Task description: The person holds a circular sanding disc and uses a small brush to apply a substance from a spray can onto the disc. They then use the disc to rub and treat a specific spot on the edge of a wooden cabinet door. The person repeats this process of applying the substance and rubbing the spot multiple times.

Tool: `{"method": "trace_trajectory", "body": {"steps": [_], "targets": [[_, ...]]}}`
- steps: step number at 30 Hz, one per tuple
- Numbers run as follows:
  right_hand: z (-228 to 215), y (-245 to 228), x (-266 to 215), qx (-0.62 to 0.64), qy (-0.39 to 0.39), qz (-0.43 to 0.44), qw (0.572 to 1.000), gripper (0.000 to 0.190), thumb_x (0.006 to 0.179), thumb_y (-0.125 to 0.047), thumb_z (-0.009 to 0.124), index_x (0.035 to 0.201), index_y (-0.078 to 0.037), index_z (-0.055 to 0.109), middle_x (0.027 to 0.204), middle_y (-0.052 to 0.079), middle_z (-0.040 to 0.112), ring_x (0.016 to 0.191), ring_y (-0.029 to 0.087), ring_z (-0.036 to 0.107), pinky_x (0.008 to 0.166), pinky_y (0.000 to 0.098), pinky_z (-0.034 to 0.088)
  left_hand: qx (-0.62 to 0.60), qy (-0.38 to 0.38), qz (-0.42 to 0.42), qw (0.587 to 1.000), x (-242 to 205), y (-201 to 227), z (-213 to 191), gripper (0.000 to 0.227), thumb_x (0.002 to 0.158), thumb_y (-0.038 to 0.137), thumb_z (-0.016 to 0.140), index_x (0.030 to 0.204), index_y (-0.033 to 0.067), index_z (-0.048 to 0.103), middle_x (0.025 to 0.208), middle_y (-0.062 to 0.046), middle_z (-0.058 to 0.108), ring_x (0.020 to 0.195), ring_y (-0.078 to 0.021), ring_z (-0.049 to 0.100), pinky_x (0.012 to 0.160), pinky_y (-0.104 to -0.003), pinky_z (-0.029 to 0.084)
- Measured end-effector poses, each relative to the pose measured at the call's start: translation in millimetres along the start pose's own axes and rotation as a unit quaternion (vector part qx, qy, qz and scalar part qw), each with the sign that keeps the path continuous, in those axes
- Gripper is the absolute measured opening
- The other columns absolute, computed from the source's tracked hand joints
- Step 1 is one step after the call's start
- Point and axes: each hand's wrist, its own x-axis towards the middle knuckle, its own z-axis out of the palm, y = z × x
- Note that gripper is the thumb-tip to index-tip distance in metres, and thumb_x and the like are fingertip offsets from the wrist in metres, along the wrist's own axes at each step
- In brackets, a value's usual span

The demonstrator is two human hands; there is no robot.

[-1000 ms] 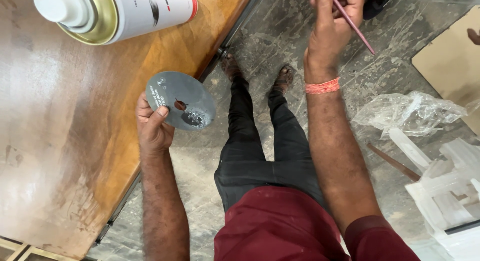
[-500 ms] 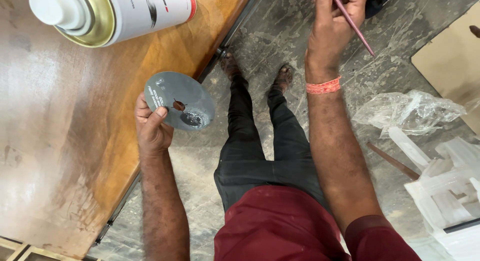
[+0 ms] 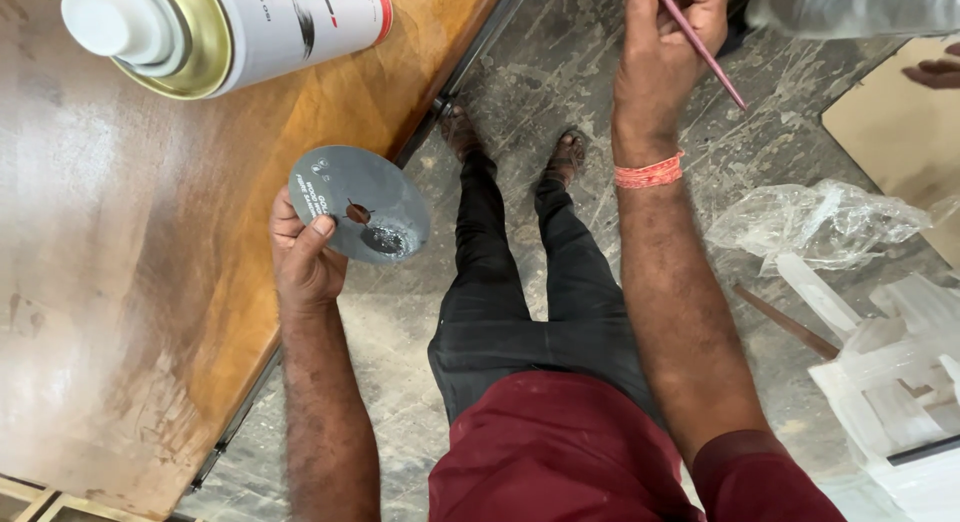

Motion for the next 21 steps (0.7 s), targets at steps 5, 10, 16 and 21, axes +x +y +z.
{"method": "trace_trajectory", "body": {"steps": [5,10,16,21], "targets": [[-4.0,6.6,-1.1,-0.022,0.014,0.008,1.000,0.007,0.109,0.003,0.067,0.110,0.000,0.060,0.096,0.004,0.066,0.082,0.009,0.060,0.070,0.0239,0.050,0.002,-0.007,-0.003,1.000,-0.8,-0.3,-0.6,0.028,0.095,0.006,0.071,0.121,0.0030,0.061,0.113,-0.013,0.072,0.101,-0.0233,0.071,0.097,-0.041,0.060],[15.0,-28.9,3.5,-0.034,0.005,0.013,0.999,0.010,0.102,0.002,0.065,0.109,0.000,0.058,0.098,0.001,0.063,0.087,0.008,0.059,0.082,0.0267,0.052,-0.001,-0.003,0.002,1.000,-1.9,-5.3,-8.4,0.026,0.096,0.005,0.070,0.119,0.0034,0.058,0.109,-0.015,0.072,0.097,-0.0238,0.071,0.094,-0.040,0.060],[-2.5,1.0,-1.4,-0.043,0.043,0.014,0.998,0.012,0.109,0.001,0.070,0.110,0.000,0.058,0.097,0.001,0.061,0.085,0.009,0.055,0.078,0.0260,0.049,0.003,-0.004,0.005,1.000,-0.8,-2.8,-3.9,0.030,0.095,0.005,0.069,0.122,0.0019,0.059,0.112,-0.015,0.071,0.100,-0.0250,0.071,0.096,-0.042,0.060],[-3.5,3.2,0.3,-0.039,0.005,0.003,0.999,0.013,0.109,-0.001,0.071,0.109,0.001,0.059,0.098,0.001,0.063,0.086,0.009,0.057,0.075,0.0243,0.049,0.002,-0.001,-0.001,1.000,-1.4,-1.8,-1.5,0.031,0.094,0.005,0.069,0.123,0.0014,0.059,0.112,-0.015,0.071,0.099,-0.0249,0.071,0.095,-0.042,0.060]]}}
